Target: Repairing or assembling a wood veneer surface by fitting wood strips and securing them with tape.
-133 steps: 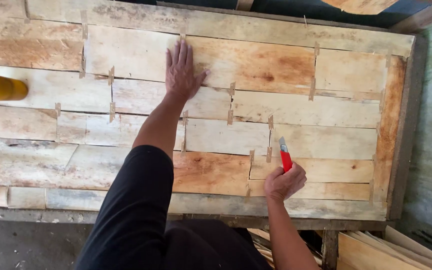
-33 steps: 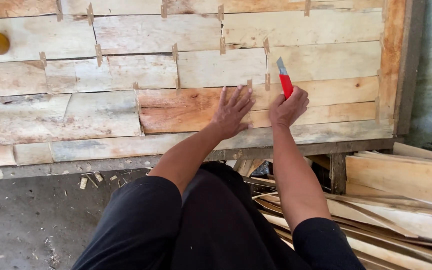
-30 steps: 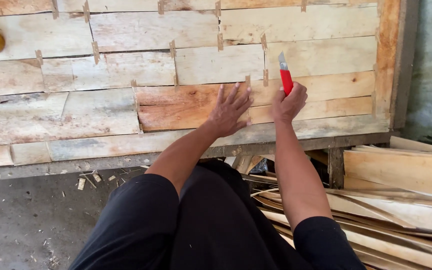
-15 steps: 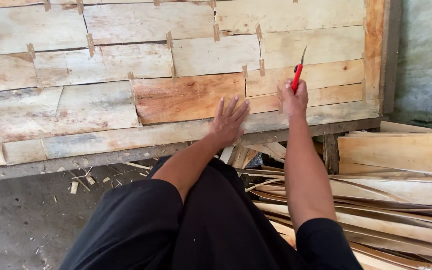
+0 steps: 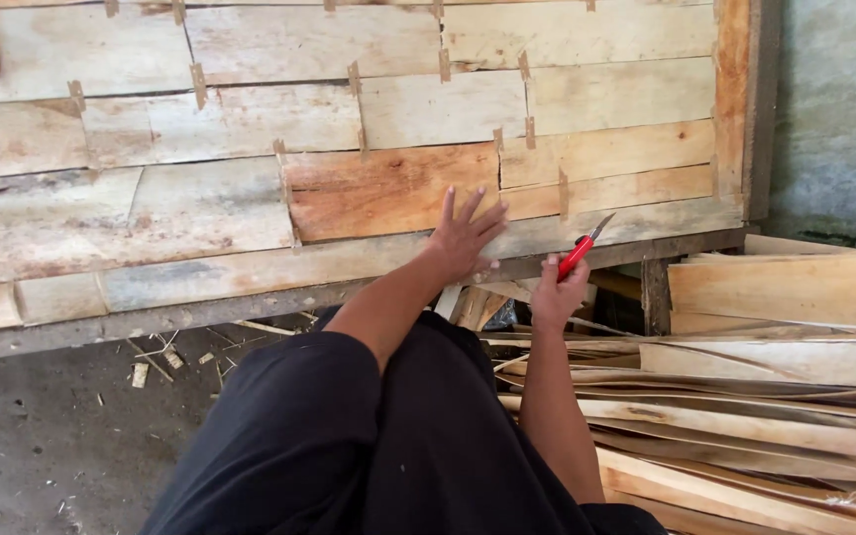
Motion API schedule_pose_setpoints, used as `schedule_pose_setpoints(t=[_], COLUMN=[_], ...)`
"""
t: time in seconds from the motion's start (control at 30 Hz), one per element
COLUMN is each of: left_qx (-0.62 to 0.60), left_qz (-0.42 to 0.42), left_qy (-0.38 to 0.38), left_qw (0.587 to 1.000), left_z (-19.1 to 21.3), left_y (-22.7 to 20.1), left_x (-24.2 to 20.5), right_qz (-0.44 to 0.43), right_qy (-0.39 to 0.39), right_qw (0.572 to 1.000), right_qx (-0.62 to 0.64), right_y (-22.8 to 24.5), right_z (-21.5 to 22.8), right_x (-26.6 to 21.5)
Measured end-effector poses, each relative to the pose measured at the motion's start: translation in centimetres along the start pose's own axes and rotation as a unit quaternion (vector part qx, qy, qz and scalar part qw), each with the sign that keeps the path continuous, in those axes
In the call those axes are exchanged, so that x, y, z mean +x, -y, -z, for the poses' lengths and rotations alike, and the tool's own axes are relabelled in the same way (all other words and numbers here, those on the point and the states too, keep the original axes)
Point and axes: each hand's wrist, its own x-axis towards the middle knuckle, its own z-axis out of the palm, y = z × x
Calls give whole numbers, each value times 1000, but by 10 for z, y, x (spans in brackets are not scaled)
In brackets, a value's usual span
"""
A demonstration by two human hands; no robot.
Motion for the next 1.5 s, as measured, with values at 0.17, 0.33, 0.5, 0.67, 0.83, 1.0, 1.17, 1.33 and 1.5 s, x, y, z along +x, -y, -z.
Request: schedule_pose_setpoints(t=[0.17, 0.33, 0.5, 0.67, 0.83, 1.0, 1.17, 1.33, 1.5], left_qx=[-54, -272, -579, -588, -619, -413, -324, -276, -255], left_qz=[-47, -31, 218, 338, 355, 402, 407, 388, 377], left_qy=[29, -262, -145, -220, -273, -305, -298, -309, -343], left_qw=[997, 926, 772, 701, 645, 758, 800, 823, 822], left_z=[0, -51, -4, -63, -34, -45, -49, -48, -35], left_y=[-6, 2, 14, 48, 52, 40, 16, 9, -3], left_x=[-34, -66, -103, -98, -127, -138, -127, -120, -130], right_qz=[-21, 55, -47, 197, 293, 116, 188, 203, 228], right_qy=[31, 139, 351, 470, 346, 328, 366, 375, 353], right_qw=[999, 984, 925, 852, 826, 788, 789, 792, 795], right_qx=[-35, -102, -141, -122, -335, -508, -456, -438, -437], right_y=[21, 63, 149, 121, 93, 80, 52, 47, 36], right_z=[-6, -43, -105, -114, -77, -49, -31, -29, -21], right_x=[-19, -45, -83, -73, 4, 86, 94, 100, 95])
